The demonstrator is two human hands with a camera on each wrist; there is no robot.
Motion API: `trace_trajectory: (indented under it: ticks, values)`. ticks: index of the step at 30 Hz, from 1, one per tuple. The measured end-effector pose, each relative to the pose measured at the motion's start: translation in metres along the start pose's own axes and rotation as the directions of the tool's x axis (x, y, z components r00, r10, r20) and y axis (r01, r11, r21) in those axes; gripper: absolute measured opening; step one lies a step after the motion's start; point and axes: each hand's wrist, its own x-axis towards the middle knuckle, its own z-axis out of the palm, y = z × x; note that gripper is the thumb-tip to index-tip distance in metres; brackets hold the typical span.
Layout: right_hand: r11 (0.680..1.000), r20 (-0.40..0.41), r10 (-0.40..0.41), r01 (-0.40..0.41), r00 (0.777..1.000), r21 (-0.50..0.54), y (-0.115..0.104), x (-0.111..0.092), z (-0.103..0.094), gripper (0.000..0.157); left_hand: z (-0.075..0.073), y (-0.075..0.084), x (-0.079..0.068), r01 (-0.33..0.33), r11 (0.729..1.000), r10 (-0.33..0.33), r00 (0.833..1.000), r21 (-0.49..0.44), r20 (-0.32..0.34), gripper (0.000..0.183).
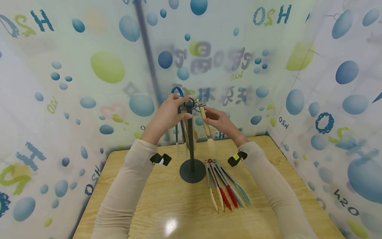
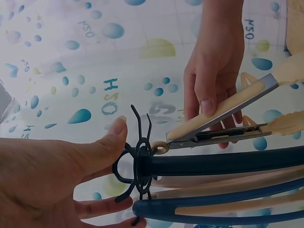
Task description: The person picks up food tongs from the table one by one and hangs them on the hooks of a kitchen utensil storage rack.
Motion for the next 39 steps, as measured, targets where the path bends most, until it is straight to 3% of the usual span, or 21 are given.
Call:
trace_trajectory:
  ticks: [16, 29, 35, 39]
  values:
    - [0.999, -0.016, 0.012, -0.011, 1.0, 0.044, 0.005, 0.003, 0.013, 0.062, 0.0, 0.0, 0.002, 0.007, 1.0, -0.007, 1.0, 0.008, 0.005, 0.075]
    - [0.997, -0.017, -0.029, 0.03, 0.999, 0.069, 0.003, 0.004, 0.018, 0.06, 0.0, 0.002, 0.0, 0.007, 1.0, -0.007, 1.0, 0.012, 0.0, 0.075]
    - [0.997, 0.013, 0.022, -0.022, 1.0, 0.076, -0.006, 0.003, 0.016, 0.063, -0.001, 0.002, 0.0, 0.005, 1.0, -0.005, 1.0, 0.008, 0.002, 0.076]
    - [0.998, 0.01, 0.02, -0.021, 1.0, 0.058, 0.001, 0.005, 0.016, 0.063, -0.001, 0.001, 0.0, 0.002, 1.0, -0.002, 1.0, 0.007, 0.001, 0.076]
